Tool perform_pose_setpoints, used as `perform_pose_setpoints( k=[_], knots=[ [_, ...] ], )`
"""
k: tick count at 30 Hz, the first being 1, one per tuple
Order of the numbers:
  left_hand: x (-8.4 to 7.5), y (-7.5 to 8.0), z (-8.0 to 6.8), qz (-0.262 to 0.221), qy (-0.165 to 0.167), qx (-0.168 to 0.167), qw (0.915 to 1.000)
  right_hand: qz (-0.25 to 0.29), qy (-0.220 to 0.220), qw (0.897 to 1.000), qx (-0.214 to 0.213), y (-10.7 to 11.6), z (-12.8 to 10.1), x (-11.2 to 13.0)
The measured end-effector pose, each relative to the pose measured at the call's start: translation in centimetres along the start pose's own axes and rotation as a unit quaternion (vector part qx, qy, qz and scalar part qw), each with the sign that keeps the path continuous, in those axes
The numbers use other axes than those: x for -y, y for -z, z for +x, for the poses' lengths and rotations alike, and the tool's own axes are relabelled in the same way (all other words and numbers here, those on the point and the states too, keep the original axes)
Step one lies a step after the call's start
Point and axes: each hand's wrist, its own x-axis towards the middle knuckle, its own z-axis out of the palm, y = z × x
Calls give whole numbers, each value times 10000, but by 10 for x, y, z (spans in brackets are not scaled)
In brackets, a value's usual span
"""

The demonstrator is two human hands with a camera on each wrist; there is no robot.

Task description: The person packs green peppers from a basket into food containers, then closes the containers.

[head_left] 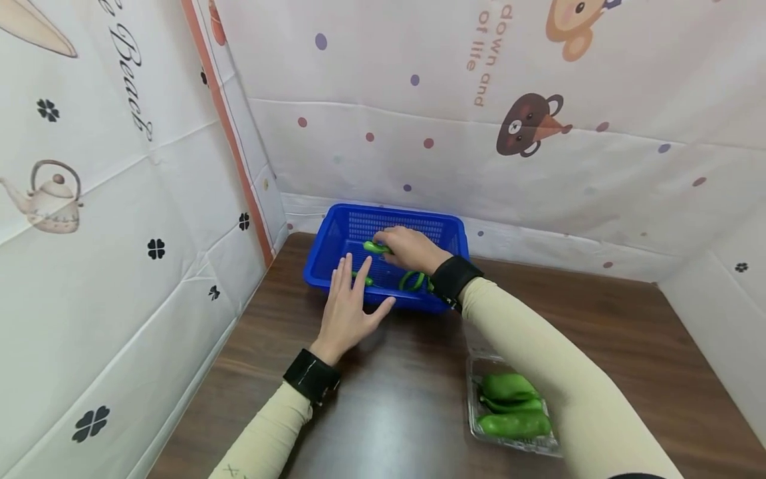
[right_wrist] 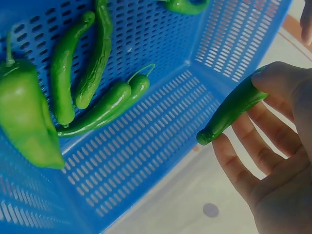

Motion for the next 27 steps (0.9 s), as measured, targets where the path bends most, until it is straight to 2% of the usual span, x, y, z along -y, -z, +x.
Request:
perform_pose_setpoints(
  k=[15, 23, 27],
  knots=[
    [-27, -4, 1, -369, -374, 26, 9986, -136, -114, 9984, -541, 13, -56, 6],
    [-46, -12, -5, -474, -731, -6, 9962, -213, 120, 9959, -874, 13, -89, 6],
    [-56, -14, -9, -511, -804, 52, 9954, -263, 155, 9942, -1028, 14, -105, 5]
  ],
)
